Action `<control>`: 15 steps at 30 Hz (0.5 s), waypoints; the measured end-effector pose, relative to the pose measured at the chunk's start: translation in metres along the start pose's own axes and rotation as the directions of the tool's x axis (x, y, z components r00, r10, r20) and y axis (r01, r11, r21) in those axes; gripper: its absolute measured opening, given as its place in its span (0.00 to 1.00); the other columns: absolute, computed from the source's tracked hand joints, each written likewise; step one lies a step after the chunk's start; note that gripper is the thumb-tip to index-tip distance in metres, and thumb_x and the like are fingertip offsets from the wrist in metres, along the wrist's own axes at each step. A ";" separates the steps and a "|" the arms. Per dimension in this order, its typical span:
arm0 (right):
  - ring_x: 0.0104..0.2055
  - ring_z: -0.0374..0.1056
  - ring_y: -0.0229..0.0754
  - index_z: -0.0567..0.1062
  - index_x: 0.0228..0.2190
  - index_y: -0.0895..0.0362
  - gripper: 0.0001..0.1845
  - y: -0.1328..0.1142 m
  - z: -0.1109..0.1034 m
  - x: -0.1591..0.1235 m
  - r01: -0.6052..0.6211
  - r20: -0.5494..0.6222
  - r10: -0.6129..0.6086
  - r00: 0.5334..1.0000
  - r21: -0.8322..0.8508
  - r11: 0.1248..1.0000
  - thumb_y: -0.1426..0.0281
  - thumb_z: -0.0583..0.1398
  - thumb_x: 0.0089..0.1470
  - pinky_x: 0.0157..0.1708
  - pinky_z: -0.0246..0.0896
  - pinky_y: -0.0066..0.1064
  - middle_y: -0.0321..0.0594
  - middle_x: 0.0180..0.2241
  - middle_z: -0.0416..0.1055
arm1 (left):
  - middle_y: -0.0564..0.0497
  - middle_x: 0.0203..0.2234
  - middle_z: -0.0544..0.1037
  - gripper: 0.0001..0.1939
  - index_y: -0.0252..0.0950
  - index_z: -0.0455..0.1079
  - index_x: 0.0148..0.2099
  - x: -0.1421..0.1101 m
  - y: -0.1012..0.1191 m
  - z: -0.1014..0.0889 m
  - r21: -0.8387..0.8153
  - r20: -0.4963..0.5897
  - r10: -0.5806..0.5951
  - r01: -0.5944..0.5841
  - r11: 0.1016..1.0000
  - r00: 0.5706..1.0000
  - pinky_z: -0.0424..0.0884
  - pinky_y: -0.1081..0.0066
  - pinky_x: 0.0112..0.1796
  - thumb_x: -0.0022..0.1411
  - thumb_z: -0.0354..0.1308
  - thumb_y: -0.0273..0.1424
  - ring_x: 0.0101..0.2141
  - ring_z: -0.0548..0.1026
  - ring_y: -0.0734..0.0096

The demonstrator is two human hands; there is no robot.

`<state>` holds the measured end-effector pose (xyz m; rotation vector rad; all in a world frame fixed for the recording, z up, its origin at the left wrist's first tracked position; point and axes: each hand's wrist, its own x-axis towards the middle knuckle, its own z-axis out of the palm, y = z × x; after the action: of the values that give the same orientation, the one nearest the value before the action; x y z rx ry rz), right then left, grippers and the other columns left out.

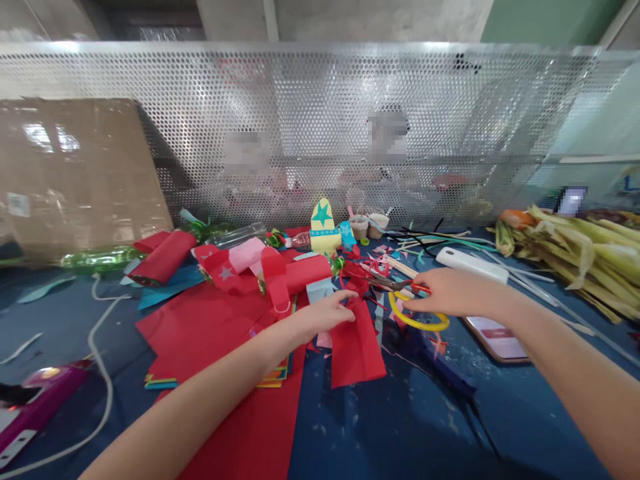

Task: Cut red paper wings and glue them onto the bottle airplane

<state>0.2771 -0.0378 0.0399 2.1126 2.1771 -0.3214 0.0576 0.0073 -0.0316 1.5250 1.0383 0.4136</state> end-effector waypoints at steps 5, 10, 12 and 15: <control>0.28 0.70 0.46 0.73 0.23 0.56 0.15 -0.009 -0.004 0.019 -0.033 -0.009 0.032 0.999 -0.072 0.997 0.57 0.62 0.49 0.25 0.58 0.33 0.45 0.27 0.75 | 0.61 0.15 0.61 0.28 0.36 0.67 0.52 -0.002 0.006 0.000 -0.007 -0.015 -0.024 0.024 1.000 1.000 0.45 0.74 0.20 0.45 0.54 0.27 0.17 0.54 0.77; 0.38 0.70 0.41 0.74 0.37 0.59 0.15 -0.001 0.000 0.048 -0.145 -0.072 0.138 0.988 -0.103 0.984 0.60 0.58 0.57 0.40 0.66 0.39 0.42 0.39 0.73 | 0.61 0.15 0.60 0.29 0.35 0.67 0.52 -0.005 0.010 0.000 -0.007 -0.013 -0.024 0.024 1.000 1.000 0.43 0.74 0.20 0.45 0.53 0.26 0.17 0.52 0.78; 0.42 0.70 0.43 0.72 0.42 0.59 0.15 0.005 0.003 0.059 -0.196 -0.121 0.185 0.975 -0.082 0.977 0.61 0.57 0.59 0.42 0.66 0.42 0.43 0.43 0.72 | 0.62 0.14 0.58 0.29 0.35 0.67 0.53 -0.004 0.010 0.000 -0.004 -0.006 -0.023 0.023 1.000 1.000 0.42 0.74 0.20 0.44 0.53 0.26 0.16 0.50 0.78; 0.44 0.69 0.44 0.71 0.45 0.59 0.16 0.013 0.006 0.069 -0.218 -0.152 0.212 0.965 -0.020 0.976 0.63 0.58 0.59 0.43 0.66 0.43 0.44 0.46 0.70 | 0.62 0.14 0.57 0.29 0.33 0.67 0.53 -0.004 0.009 0.000 0.005 0.006 -0.024 0.024 1.000 1.000 0.41 0.73 0.20 0.45 0.52 0.26 0.16 0.50 0.78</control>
<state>0.2872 0.0289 0.0180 2.3948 1.9810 -0.1071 0.0584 0.0051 -0.0218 1.5155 1.0527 0.3900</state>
